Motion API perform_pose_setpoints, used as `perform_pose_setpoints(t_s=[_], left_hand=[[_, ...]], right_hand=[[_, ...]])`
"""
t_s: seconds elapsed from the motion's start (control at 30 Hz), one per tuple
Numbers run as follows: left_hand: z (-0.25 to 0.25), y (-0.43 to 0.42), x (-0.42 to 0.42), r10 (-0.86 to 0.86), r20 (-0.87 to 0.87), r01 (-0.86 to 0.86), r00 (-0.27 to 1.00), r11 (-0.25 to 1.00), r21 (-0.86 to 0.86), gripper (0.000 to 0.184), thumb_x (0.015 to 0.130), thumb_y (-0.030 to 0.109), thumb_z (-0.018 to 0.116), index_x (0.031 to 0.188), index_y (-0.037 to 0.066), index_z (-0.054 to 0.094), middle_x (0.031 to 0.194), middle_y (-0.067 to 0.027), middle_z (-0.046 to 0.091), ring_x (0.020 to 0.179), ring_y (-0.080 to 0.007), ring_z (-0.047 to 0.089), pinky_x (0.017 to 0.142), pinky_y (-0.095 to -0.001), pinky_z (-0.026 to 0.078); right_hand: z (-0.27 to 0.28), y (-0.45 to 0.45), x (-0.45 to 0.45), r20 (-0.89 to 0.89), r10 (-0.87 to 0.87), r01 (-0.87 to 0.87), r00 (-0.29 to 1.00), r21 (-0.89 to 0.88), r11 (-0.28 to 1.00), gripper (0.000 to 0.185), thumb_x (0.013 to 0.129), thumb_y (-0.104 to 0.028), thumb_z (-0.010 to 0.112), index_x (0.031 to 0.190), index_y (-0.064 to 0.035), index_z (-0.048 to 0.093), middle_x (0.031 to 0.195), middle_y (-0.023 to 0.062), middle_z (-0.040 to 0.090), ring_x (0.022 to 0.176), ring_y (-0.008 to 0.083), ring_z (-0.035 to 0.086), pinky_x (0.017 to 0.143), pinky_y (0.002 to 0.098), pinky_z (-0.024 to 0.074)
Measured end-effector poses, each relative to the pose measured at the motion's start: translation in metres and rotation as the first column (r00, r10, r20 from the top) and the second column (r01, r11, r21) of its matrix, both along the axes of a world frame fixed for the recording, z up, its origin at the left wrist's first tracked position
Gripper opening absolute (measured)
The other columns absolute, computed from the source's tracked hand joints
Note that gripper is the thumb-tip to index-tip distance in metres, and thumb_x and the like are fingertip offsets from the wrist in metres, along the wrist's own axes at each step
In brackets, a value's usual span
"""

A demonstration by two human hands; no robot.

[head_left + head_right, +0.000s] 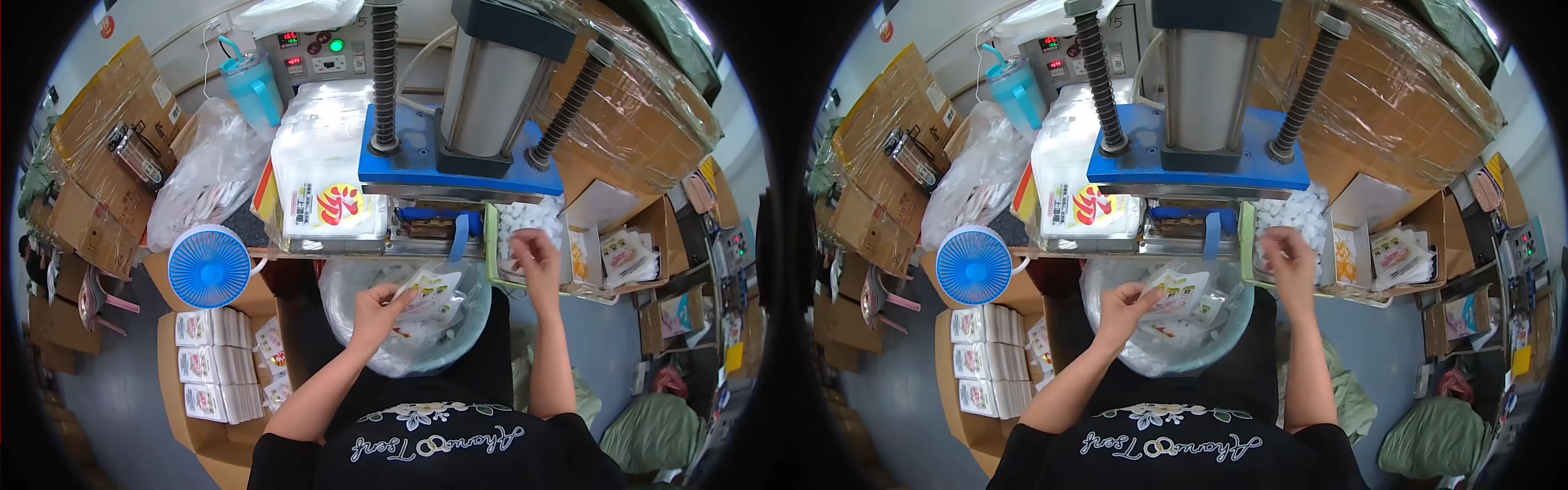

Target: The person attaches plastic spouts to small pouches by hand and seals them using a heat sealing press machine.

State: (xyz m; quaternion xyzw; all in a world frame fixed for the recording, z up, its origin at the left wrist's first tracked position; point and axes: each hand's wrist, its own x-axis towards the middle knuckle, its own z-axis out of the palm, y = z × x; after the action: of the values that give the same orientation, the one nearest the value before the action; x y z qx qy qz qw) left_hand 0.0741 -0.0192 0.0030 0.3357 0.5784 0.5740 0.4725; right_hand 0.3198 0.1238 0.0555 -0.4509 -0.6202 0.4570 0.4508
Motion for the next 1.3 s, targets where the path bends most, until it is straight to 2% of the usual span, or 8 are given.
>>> perform_pose_setpoints(t_s=[0.4, 0.63, 0.77, 0.93, 1.17, 1.23, 1.27, 1.3], left_hand=[[-0.034, -0.011, -0.014, -0.149, -0.331, 0.167, 0.932, 0.986, 0.025, 0.024, 0.089, 0.019, 0.075, 0.09, -0.005, 0.074, 0.074, 0.0002, 0.068, 0.068, -0.0044, 0.056, 0.062, -0.0218, 0.044], [0.012, 0.026, -0.006, -0.094, 0.0, 0.094, 0.996, 0.988, -0.123, 0.027, 0.09, 0.023, 0.074, 0.086, -0.004, 0.073, 0.076, -0.004, 0.07, 0.068, -0.0052, 0.059, 0.059, -0.0238, 0.045], [0.013, 0.054, 0.002, -0.035, 0.408, 0.073, 0.912, 0.994, -0.077, 0.026, 0.091, 0.018, 0.071, 0.093, -0.007, 0.07, 0.084, -0.0105, 0.071, 0.07, -0.0125, 0.066, 0.06, -0.0276, 0.053], [0.004, 0.071, 0.001, 0.016, 0.438, 0.024, 0.899, 0.996, -0.086, 0.028, 0.091, 0.019, 0.071, 0.095, -0.009, 0.07, 0.087, -0.0131, 0.072, 0.073, -0.0156, 0.068, 0.061, -0.0286, 0.054], [0.04, 0.061, -0.063, -0.027, -0.53, 0.016, 0.848, 1.0, -0.026, 0.047, 0.089, 0.031, 0.072, 0.126, 0.002, 0.063, 0.119, -0.0116, 0.07, 0.108, -0.0208, 0.066, 0.093, -0.0405, 0.049], [0.019, 0.049, -0.085, 0.18, -0.975, -0.103, 0.128, 0.981, 0.167, 0.073, 0.082, 0.038, 0.076, 0.143, 0.007, 0.048, 0.147, -0.0136, 0.049, 0.136, -0.0283, 0.045, 0.112, -0.0527, 0.03], [-0.003, 0.036, -0.096, 0.092, -0.985, -0.003, 0.147, 0.996, 0.092, 0.093, 0.076, 0.042, 0.078, 0.152, 0.012, 0.034, 0.16, -0.0089, 0.029, 0.147, -0.0306, 0.025, 0.116, -0.0588, 0.012], [-0.009, 0.024, -0.094, 0.13, -0.978, 0.015, 0.163, 0.991, 0.134, 0.073, 0.079, 0.031, 0.077, 0.143, 0.012, 0.048, 0.153, -0.0082, 0.041, 0.144, -0.0301, 0.033, 0.116, -0.057, 0.015]], right_hand=[[-0.004, -0.029, -0.052, 0.582, 0.425, -0.587, 0.694, 0.115, 0.802, 0.021, 0.088, -0.022, 0.069, 0.105, -0.0124, 0.075, 0.097, 0.009, 0.072, 0.091, 0.026, 0.06, 0.083, 0.0379, 0.0486], [0.019, -0.021, -0.049, 0.324, 0.006, -0.103, 0.946, 0.283, 0.954, 0.029, 0.088, -0.02, 0.07, 0.114, -0.0071, 0.071, 0.097, 0.011, 0.072, 0.082, 0.0246, 0.066, 0.073, 0.0336, 0.0521], [0.015, 0.0, -0.01, 0.417, -0.087, -0.03, 0.905, 0.266, 0.963, 0.03, 0.088, -0.018, 0.07, 0.115, -0.0045, 0.069, 0.09, 0.0118, 0.072, 0.072, 0.0245, 0.066, 0.067, 0.0329, 0.0523], [0.001, 0.004, 0.005, 0.673, -0.195, -0.053, 0.713, 0.33, 0.943, 0.025, 0.084, -0.017, 0.07, 0.108, -0.0079, 0.068, 0.092, 0.0132, 0.067, 0.076, 0.031, 0.067, 0.068, 0.0415, 0.0521], [-0.016, 0.006, 0.004, 0.759, -0.149, -0.179, 0.634, 0.331, 0.926, 0.023, 0.079, -0.01, 0.064, 0.101, -0.0078, 0.062, 0.096, 0.0153, 0.058, 0.081, 0.0398, 0.064, 0.073, 0.0497, 0.0515], [-0.018, 0.008, 0.005, 0.749, -0.129, -0.175, 0.65, 0.312, 0.934, 0.023, 0.08, -0.012, 0.063, 0.103, -0.0071, 0.063, 0.097, 0.0153, 0.058, 0.083, 0.0392, 0.064, 0.072, 0.0489, 0.0518], [-0.02, 0.008, 0.006, 0.75, -0.149, -0.161, 0.645, 0.325, 0.932, 0.023, 0.082, -0.013, 0.063, 0.104, -0.007, 0.064, 0.099, 0.0143, 0.059, 0.083, 0.0391, 0.064, 0.072, 0.0481, 0.0518], [-0.022, 0.008, 0.006, 0.75, -0.174, -0.145, 0.638, 0.339, 0.929, 0.023, 0.083, -0.015, 0.063, 0.105, -0.0069, 0.065, 0.101, 0.0134, 0.06, 0.082, 0.039, 0.064, 0.071, 0.0473, 0.0517]])
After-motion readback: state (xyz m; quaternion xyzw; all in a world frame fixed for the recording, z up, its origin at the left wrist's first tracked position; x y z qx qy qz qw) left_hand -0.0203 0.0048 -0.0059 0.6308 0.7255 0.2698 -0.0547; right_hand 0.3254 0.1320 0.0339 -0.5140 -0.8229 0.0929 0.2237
